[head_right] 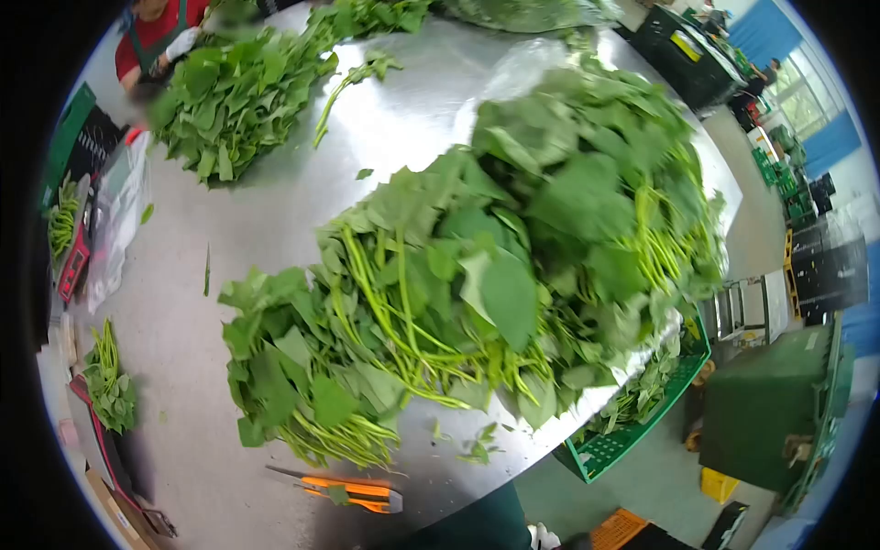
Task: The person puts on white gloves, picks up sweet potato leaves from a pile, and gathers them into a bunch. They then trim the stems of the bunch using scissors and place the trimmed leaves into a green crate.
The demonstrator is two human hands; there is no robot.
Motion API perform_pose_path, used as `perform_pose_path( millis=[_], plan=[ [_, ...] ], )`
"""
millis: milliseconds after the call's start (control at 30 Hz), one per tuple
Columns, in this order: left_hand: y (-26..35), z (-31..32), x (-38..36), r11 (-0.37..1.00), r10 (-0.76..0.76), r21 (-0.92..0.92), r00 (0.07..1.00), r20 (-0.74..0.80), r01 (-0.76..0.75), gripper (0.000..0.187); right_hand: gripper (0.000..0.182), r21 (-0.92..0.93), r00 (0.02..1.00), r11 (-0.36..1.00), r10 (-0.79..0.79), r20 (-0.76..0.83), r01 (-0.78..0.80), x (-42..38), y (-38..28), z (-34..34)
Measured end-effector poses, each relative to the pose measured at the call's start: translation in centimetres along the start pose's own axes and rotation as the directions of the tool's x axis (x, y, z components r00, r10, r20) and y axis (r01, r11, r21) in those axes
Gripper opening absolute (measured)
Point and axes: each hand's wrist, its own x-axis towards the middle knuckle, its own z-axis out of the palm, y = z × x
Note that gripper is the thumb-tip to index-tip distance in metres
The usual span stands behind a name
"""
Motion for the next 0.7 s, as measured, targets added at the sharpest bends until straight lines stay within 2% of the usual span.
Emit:
perform_pose_path(
  millis=[200,367,467,567,667,700],
  plan=[
    [6.3,-0.4,-2.8,0.993,0.109,-0.038,0.994,0.017,-0.108,0.029,0.065,-0.069,0.999,0.997,-0.04,0.006,0.04,-2.6,-4.3,-4.4],
    [8.8,1.4,-3.7,0.962,0.267,-0.051,0.964,-0.019,-0.267,0.03,0.057,-0.118,0.983,0.976,-0.186,-0.007,0.184,2.1,-6.7,-7.5],
    [7.7,4.1,-2.9,0.941,0.334,-0.031,0.941,-0.05,-0.336,0.03,0.053,-0.179,0.956,0.941,-0.292,0.0,0.288,7.0,-7.1,-8.5],
    [3.8,7.6,-2.3,0.935,0.355,0.03,0.931,-0.081,-0.354,0.031,0.048,-0.285,0.91,0.866,-0.411,0.062,0.411,11.4,-7.1,-9.9],
    [-0.7,10.4,0.2,0.908,0.377,0.226,0.923,-0.076,-0.352,0.032,0.044,-0.449,0.797,0.679,-0.588,0.14,0.58,15.7,-9.8,-12.7],
    [-1.9,10.8,1.8,0.875,0.401,0.326,0.913,-0.072,-0.359,0.032,0.042,-0.464,0.788,0.697,-0.616,0.004,0.547,11.2,-12.3,-15.6]
  ],
)
